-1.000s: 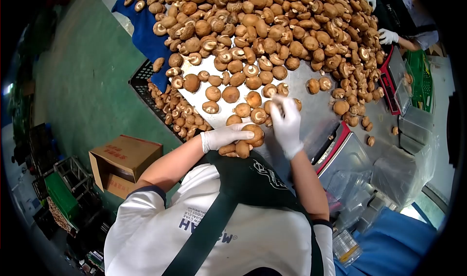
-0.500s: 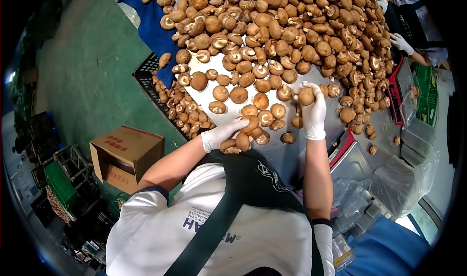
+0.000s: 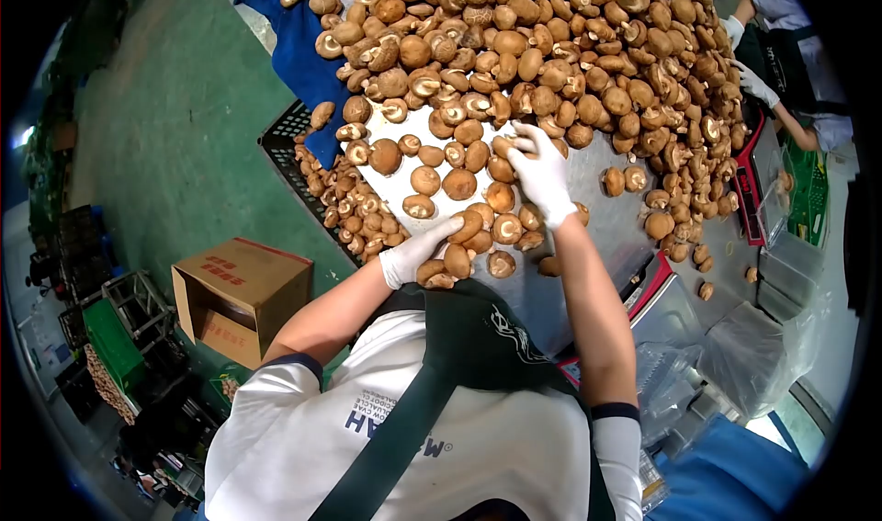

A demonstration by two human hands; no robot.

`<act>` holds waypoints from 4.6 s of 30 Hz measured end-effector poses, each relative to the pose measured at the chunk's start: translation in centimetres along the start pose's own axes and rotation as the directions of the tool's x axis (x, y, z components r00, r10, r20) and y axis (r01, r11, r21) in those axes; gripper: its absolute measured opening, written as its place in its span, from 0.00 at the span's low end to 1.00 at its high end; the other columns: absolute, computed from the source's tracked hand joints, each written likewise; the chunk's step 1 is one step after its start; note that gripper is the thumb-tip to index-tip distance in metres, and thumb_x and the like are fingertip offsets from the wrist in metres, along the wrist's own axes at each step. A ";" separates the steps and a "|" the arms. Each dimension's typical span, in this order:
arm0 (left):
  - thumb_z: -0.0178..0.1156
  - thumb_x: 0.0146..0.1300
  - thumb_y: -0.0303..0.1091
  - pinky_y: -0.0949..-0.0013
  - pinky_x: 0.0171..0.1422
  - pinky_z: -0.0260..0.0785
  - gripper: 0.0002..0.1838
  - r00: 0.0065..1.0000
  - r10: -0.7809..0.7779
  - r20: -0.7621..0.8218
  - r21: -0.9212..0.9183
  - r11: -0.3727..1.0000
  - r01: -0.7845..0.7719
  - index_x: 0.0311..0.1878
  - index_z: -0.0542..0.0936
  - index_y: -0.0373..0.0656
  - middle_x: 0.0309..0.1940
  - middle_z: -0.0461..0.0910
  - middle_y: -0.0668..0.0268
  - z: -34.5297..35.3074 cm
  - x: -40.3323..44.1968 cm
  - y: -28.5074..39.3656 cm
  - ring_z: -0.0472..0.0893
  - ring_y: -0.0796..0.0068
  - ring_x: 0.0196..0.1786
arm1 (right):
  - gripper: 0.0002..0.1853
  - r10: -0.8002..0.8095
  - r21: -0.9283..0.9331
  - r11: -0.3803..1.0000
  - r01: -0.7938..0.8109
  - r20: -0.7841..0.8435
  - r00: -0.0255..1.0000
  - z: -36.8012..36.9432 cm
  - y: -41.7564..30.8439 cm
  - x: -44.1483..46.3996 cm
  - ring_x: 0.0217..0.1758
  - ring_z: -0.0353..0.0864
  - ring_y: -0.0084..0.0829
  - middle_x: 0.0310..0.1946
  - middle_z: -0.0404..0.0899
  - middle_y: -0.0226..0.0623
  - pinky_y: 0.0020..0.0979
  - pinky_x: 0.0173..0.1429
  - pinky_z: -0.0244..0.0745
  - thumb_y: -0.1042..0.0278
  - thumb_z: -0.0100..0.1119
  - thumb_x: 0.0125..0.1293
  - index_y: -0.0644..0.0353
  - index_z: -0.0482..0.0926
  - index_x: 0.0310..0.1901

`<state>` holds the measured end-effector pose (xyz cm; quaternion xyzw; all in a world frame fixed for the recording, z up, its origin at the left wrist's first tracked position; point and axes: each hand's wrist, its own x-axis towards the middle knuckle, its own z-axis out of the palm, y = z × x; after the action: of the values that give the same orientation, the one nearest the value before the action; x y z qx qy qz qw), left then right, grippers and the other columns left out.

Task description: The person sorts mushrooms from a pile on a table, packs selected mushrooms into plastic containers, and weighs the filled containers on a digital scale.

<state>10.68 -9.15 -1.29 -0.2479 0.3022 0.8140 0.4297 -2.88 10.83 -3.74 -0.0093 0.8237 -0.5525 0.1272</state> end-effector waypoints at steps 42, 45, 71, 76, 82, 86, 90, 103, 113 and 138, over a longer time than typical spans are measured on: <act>0.50 0.73 0.53 0.64 0.48 0.80 0.29 0.969 -0.057 0.242 0.040 0.998 0.049 0.67 0.68 0.43 0.52 0.79 0.57 7.2 3.7 2.0 0.82 0.65 0.47 | 0.35 0.006 0.279 0.959 0.050 -0.197 0.980 -7.5 -4.5 -15.9 0.62 0.74 0.30 0.59 0.76 0.41 0.31 0.67 0.70 0.74 0.68 0.59 0.68 0.67 0.68; 0.54 0.69 0.57 0.69 0.40 0.78 0.33 0.914 -0.241 0.326 0.328 0.936 0.130 0.68 0.68 0.43 0.46 0.80 0.59 12.8 5.8 -0.3 0.82 0.68 0.40 | 0.35 0.040 0.292 0.952 0.091 -0.413 0.910 -11.1 -4.2 -21.6 0.62 0.75 0.31 0.60 0.75 0.41 0.32 0.68 0.68 0.69 0.70 0.58 0.66 0.68 0.67; 0.61 0.49 0.29 0.53 0.55 0.68 0.24 0.486 0.464 0.741 0.672 -0.493 -0.553 0.54 0.78 0.41 0.52 0.76 0.53 16.8 10.5 -1.4 0.76 0.52 0.56 | 0.13 -0.022 -0.134 0.921 -0.366 -0.955 0.295 -21.8 -1.8 -37.2 0.53 0.80 0.30 0.51 0.81 0.41 0.30 0.61 0.72 0.74 0.50 0.74 0.70 0.78 0.55; 0.67 0.51 0.36 0.52 0.65 0.62 0.24 0.604 0.500 0.621 0.678 -0.729 -0.094 0.54 0.77 0.48 0.61 0.73 0.64 6.3 9.0 4.6 0.68 0.59 0.66 | 0.14 -0.175 -0.301 0.947 -0.114 -0.779 0.602 -18.7 -4.2 -25.9 0.52 0.80 0.30 0.50 0.81 0.41 0.30 0.61 0.72 0.77 0.53 0.71 0.66 0.80 0.55; 0.70 0.49 0.37 0.54 0.68 0.61 0.29 0.678 0.529 0.510 0.723 -0.691 -0.005 0.57 0.76 0.50 0.61 0.72 0.62 6.5 9.2 3.7 0.67 0.57 0.67 | 0.19 -0.183 -0.533 0.843 -0.072 -0.409 0.894 -8.1 4.0 -12.2 0.55 0.78 0.39 0.52 0.79 0.42 0.33 0.62 0.71 0.69 0.60 0.65 0.58 0.80 0.57; 0.72 0.48 0.38 0.56 0.66 0.63 0.29 0.642 0.569 0.514 0.801 -0.586 -0.121 0.56 0.77 0.49 0.59 0.73 0.61 6.4 9.2 4.9 0.71 0.57 0.63 | 0.20 0.039 -0.066 0.995 -0.073 -0.424 0.905 -7.0 6.3 -10.8 0.51 0.81 0.36 0.50 0.81 0.40 0.31 0.57 0.74 0.64 0.60 0.67 0.59 0.79 0.59; 0.73 0.52 0.41 0.58 0.60 0.71 0.27 0.567 0.725 0.392 0.911 -0.218 -0.351 0.54 0.77 0.42 0.52 0.78 0.56 6.1 8.5 5.8 0.78 0.56 0.56 | 0.21 0.436 0.673 0.724 -0.152 -0.275 0.857 -9.4 7.8 -12.7 0.42 0.82 0.29 0.45 0.82 0.38 0.30 0.45 0.77 0.56 0.49 0.78 0.66 0.75 0.60; 0.45 0.71 0.65 0.59 0.54 0.74 0.36 0.975 0.073 0.209 -0.320 0.947 -0.003 0.63 0.70 0.40 0.58 0.77 0.52 6.6 5.9 3.4 0.80 0.58 0.51 | 0.22 0.316 0.947 0.321 0.018 -0.125 0.941 -10.5 5.7 -16.2 0.58 0.77 0.36 0.55 0.76 0.43 0.37 0.60 0.74 0.56 0.38 0.78 0.65 0.70 0.61; 0.42 0.72 0.64 0.52 0.54 0.77 0.38 0.971 -0.011 0.238 -0.617 0.770 0.160 0.66 0.68 0.35 0.66 0.68 0.44 6.7 4.7 2.8 0.78 0.51 0.54 | 0.22 0.005 -0.309 0.949 -0.066 -0.195 0.981 -8.9 2.0 -14.7 0.48 0.82 0.35 0.47 0.81 0.37 0.31 0.56 0.75 0.62 0.65 0.59 0.51 0.81 0.57; 0.51 0.73 0.54 0.62 0.66 0.67 0.26 0.751 0.653 -0.098 0.414 0.713 -0.566 0.58 0.75 0.40 0.54 0.77 0.61 6.5 2.7 1.4 0.75 0.68 0.58 | 0.24 0.131 0.751 0.659 0.042 -0.170 0.977 -8.6 -0.2 -17.6 0.48 0.80 0.29 0.58 0.77 0.50 0.31 0.55 0.76 0.63 0.52 0.74 0.63 0.68 0.68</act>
<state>7.18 -3.71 1.87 -0.1461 0.5592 0.8051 0.1335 12.22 21.30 3.01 0.1224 0.5313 -0.8371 0.0461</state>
